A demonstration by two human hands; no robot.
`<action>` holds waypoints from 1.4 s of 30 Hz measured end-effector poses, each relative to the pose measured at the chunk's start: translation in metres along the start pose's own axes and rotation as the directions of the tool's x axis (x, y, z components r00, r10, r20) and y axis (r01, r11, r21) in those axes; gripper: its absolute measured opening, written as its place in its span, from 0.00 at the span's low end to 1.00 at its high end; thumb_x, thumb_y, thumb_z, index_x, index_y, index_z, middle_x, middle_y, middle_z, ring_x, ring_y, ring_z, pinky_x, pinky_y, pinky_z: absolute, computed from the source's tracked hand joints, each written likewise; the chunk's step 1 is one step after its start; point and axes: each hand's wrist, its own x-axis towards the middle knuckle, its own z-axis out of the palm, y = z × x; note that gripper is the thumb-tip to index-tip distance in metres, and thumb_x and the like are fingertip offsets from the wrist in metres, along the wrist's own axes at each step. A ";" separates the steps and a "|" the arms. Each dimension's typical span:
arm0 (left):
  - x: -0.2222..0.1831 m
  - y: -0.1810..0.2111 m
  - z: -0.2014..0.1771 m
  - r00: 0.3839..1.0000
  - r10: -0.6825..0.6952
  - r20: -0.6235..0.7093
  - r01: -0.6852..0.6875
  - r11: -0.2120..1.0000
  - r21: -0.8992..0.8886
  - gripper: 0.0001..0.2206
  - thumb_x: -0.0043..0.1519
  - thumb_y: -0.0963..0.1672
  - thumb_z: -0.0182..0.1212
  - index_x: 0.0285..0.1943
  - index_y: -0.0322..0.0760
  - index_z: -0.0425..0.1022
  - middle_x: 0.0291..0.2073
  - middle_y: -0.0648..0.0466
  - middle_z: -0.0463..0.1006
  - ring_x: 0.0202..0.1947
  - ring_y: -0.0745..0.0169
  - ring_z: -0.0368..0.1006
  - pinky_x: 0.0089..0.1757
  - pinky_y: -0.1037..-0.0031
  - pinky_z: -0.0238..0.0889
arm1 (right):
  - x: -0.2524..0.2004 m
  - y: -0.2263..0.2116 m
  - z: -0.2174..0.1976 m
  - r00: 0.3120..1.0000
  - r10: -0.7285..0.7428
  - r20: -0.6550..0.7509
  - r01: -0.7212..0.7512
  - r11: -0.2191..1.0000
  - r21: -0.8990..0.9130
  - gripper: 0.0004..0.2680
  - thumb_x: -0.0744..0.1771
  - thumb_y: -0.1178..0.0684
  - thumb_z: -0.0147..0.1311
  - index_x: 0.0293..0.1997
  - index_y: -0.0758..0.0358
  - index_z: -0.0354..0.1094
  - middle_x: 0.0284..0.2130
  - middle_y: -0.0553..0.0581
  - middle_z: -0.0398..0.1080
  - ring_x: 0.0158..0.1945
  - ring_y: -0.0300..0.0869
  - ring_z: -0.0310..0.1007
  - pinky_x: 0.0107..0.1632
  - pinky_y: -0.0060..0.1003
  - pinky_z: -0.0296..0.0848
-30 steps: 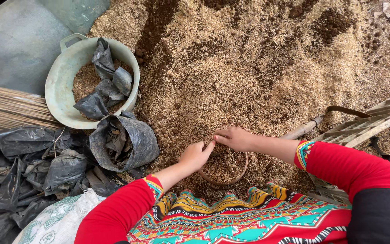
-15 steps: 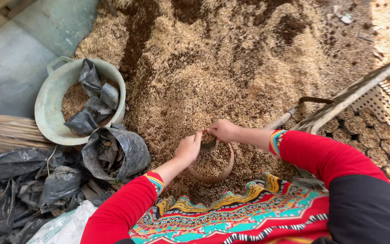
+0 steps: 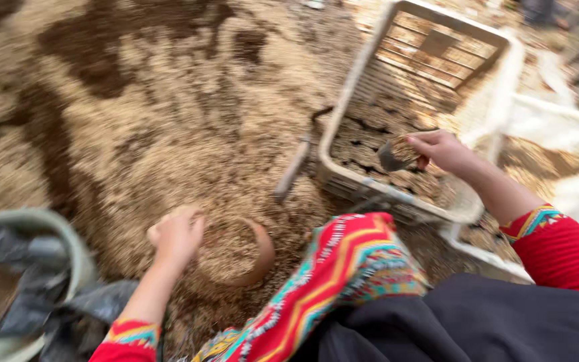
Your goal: The person scoops a granular material from a large pile into a small bowl, then packs it into black plastic bags by hand. The filled bags are placed into a white plastic crate. The person repeats this process multiple times.
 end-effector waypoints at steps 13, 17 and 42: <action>0.039 0.097 0.013 0.604 -0.093 0.791 0.094 0.995 0.044 0.21 0.64 0.53 0.55 0.64 0.48 0.77 0.52 0.51 0.85 0.52 0.58 0.80 0.51 0.64 0.71 | -0.206 0.345 -0.130 0.462 0.646 -0.608 -0.259 0.754 0.604 0.12 0.73 0.49 0.49 0.49 0.71 0.73 0.33 0.58 0.76 0.26 0.42 0.77 0.25 0.34 0.71; 0.041 0.115 0.014 0.578 -0.275 0.768 0.173 0.961 0.214 0.19 0.71 0.49 0.52 0.69 0.47 0.75 0.50 0.37 0.83 0.50 0.35 0.75 0.50 0.50 0.72 | -0.199 0.368 -0.110 0.398 0.793 -0.461 -0.523 0.609 0.597 0.10 0.71 0.53 0.48 0.49 0.71 0.71 0.32 0.61 0.75 0.27 0.48 0.79 0.26 0.40 0.76; 0.030 -0.032 0.077 0.491 -0.258 0.832 0.189 0.964 0.188 0.24 0.66 0.53 0.50 0.69 0.42 0.72 0.61 0.48 0.79 0.64 0.52 0.74 0.63 0.60 0.65 | -0.210 0.392 -0.053 0.663 0.724 -0.190 -0.704 0.690 0.171 0.27 0.62 0.73 0.42 0.63 0.48 0.72 0.43 0.71 0.76 0.36 0.50 0.71 0.38 0.41 0.71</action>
